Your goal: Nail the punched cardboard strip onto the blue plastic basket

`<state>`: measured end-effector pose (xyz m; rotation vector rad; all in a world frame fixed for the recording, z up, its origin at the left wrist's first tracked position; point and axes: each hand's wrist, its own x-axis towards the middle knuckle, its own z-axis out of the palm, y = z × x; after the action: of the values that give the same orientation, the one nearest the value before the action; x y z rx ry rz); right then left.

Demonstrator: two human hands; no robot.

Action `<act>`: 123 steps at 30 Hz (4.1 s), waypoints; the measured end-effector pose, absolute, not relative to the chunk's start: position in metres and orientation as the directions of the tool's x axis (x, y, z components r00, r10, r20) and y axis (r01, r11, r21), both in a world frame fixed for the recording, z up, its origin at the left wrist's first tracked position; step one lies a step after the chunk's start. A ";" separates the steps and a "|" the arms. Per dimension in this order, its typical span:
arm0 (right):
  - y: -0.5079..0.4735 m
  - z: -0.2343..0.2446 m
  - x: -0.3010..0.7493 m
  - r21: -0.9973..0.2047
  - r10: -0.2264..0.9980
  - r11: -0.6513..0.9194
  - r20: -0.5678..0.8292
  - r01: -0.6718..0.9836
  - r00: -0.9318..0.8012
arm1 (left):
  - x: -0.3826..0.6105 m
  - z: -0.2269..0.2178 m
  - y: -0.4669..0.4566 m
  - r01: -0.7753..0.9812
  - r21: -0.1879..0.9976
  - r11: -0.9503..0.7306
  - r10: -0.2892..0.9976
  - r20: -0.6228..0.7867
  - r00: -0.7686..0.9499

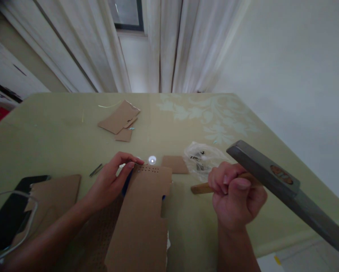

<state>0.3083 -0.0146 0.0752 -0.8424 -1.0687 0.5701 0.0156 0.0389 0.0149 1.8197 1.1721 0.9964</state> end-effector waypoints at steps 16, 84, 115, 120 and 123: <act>-0.009 0.052 0.322 -0.952 0.954 -0.014 0.079 0.305 0.290 | 0.031 -0.009 0.034 0.157 0.969 -0.190 0.980 0.179 0.084; 0.007 0.032 0.268 -0.776 0.990 -0.143 -0.101 0.614 0.103 | 0.028 0.005 0.038 0.302 0.921 -0.244 0.969 0.224 0.101; 0.002 0.023 0.269 -0.743 0.992 -0.123 -0.098 0.658 0.075 | -0.011 0.038 0.053 0.377 0.776 -0.506 0.819 0.294 0.493; 0.002 0.025 0.268 -0.737 0.991 -0.132 -0.110 0.663 0.075 | -0.012 0.038 0.053 0.395 0.769 -0.503 0.822 0.284 0.495; 0.002 0.027 0.269 -0.757 0.991 -0.133 -0.121 0.640 0.063 | -0.013 0.037 0.053 0.406 0.765 -0.500 0.824 0.275 0.496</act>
<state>0.2695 0.0016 0.0267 -1.8284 -1.6220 0.8826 -0.0133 0.0535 0.0366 2.1091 1.0058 0.8526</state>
